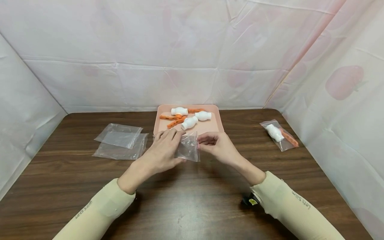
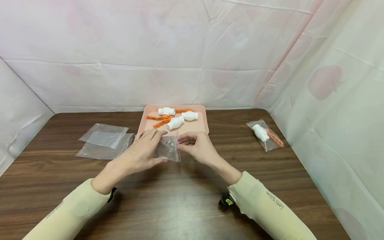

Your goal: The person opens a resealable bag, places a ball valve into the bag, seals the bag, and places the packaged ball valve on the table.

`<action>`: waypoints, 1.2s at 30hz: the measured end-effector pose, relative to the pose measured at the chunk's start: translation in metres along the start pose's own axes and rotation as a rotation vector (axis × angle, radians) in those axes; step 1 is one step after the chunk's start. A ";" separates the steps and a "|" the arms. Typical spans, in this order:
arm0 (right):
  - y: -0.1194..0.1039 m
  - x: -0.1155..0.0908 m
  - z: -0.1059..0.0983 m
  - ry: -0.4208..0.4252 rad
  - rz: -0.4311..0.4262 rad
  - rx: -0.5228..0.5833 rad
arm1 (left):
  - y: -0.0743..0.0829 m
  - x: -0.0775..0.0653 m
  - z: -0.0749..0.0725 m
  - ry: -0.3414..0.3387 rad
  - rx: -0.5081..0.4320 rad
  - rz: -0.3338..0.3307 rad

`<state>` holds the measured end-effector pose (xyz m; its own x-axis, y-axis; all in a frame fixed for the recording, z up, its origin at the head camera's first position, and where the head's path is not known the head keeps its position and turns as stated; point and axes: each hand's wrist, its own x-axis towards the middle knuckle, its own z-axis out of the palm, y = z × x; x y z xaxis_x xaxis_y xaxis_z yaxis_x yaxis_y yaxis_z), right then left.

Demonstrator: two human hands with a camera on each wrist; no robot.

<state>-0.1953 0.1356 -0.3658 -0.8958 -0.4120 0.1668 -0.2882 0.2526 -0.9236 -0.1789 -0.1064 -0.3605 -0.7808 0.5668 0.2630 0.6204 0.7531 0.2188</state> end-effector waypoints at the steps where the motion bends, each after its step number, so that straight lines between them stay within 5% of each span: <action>1: 0.000 0.000 0.000 0.000 0.011 0.020 | 0.000 0.000 0.000 0.003 0.001 0.002; 8: -0.001 0.002 0.001 -0.062 0.005 0.063 | 0.001 0.001 -0.001 -0.002 -0.021 0.000; 15: 0.003 0.001 0.000 -0.127 -0.162 0.048 | 0.001 0.002 -0.003 0.000 -0.068 0.007; 29: 0.009 0.002 -0.002 -0.084 -0.525 -0.229 | -0.002 0.000 -0.005 0.021 -0.098 0.036; 36: 0.012 0.003 -0.003 -0.007 -0.575 -0.247 | -0.004 -0.002 -0.006 -0.021 -0.105 0.021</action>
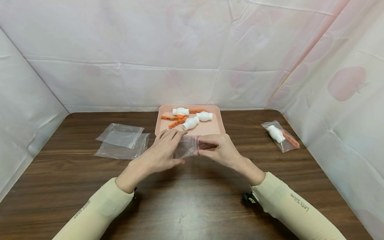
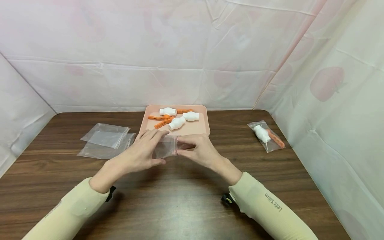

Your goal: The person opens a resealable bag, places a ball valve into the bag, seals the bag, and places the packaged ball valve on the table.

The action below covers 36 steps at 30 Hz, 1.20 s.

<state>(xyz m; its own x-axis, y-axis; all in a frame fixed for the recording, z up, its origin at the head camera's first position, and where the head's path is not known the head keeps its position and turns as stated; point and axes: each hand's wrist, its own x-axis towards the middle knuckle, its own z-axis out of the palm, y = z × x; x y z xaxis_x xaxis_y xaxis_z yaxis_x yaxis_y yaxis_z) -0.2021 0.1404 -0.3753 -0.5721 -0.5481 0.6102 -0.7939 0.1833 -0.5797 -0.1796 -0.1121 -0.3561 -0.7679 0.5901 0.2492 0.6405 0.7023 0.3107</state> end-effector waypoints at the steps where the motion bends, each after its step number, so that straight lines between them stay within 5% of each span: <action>1: 0.000 0.000 0.000 0.005 0.003 0.003 | 0.000 0.000 0.000 -0.004 0.002 -0.002; 7: 0.001 -0.001 0.001 0.011 0.018 -0.003 | -0.003 -0.001 -0.001 0.006 -0.025 -0.007; 16: 0.001 -0.001 0.002 -0.007 0.021 0.069 | -0.004 0.003 0.000 0.094 -0.037 0.124; 36: -0.003 0.006 -0.005 0.032 0.200 0.070 | -0.010 -0.001 0.002 0.044 -0.021 0.027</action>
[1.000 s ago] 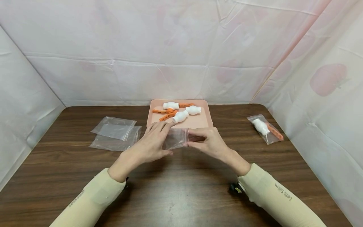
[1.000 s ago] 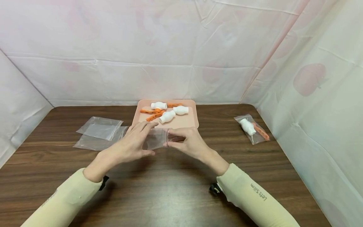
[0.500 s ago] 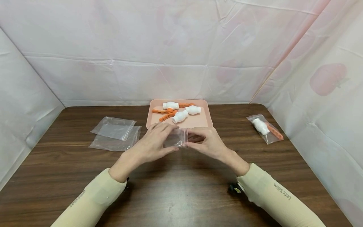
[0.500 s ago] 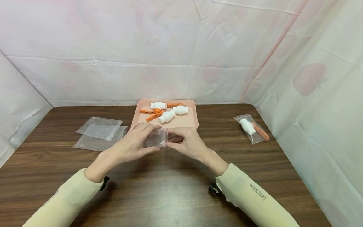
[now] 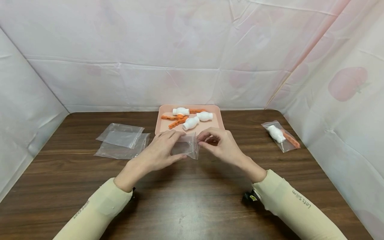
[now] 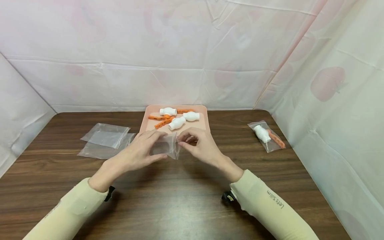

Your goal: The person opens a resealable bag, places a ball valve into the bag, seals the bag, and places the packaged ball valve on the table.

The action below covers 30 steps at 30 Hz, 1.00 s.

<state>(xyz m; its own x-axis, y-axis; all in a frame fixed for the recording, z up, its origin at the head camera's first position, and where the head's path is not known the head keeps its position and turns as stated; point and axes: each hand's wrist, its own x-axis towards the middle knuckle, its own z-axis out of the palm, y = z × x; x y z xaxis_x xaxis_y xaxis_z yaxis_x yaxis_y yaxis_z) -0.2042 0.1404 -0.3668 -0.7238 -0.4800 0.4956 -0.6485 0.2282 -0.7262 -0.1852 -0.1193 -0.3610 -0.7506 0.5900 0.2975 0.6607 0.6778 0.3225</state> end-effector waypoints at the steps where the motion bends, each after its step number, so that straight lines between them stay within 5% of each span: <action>1: 0.001 0.001 -0.002 0.005 0.014 -0.022 | 0.000 0.000 0.000 -0.004 0.001 -0.005; 13: 0.021 0.028 -0.024 -0.040 0.195 -0.235 | 0.001 -0.001 0.001 -0.020 0.012 -0.010; 20: 0.029 0.050 -0.028 -0.189 0.283 -0.347 | 0.001 -0.001 0.001 -0.028 0.013 -0.011; 30: 0.043 0.079 -0.013 -0.425 0.295 -0.513 | 0.004 -0.002 0.000 -0.040 0.006 -0.004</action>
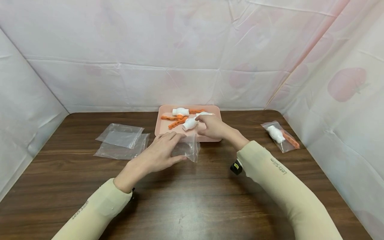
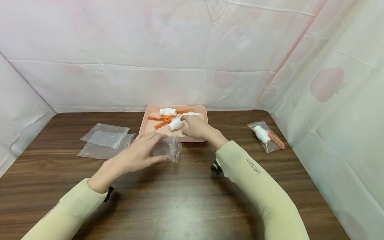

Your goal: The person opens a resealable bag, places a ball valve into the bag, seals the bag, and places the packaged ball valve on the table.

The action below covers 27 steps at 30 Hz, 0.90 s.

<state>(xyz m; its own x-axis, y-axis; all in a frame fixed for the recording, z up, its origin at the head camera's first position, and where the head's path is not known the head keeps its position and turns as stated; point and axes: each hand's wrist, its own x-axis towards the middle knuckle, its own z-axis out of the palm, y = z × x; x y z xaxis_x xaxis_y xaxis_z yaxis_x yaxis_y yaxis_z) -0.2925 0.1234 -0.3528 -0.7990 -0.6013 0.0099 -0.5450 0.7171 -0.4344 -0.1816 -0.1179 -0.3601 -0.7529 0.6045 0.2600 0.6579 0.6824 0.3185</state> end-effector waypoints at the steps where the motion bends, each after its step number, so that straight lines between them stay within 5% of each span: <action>1: 0.000 0.003 0.001 -0.004 0.000 -0.006 | 0.000 0.000 0.000 0.001 0.001 0.002; 14: -0.005 0.021 0.012 -0.101 0.005 -0.050 | 0.004 0.000 0.001 -0.012 0.003 0.011; 27: -0.005 0.019 0.019 -0.021 -0.008 -0.072 | 0.004 0.000 0.000 -0.022 0.010 0.011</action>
<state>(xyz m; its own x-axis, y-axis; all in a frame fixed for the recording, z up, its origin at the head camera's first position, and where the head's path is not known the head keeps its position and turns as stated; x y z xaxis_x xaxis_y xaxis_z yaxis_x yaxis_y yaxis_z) -0.3004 0.1021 -0.3673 -0.7894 -0.6138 -0.0059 -0.5690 0.7353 -0.3683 -0.1791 -0.1148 -0.3587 -0.7452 0.6208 0.2434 0.6663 0.6796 0.3069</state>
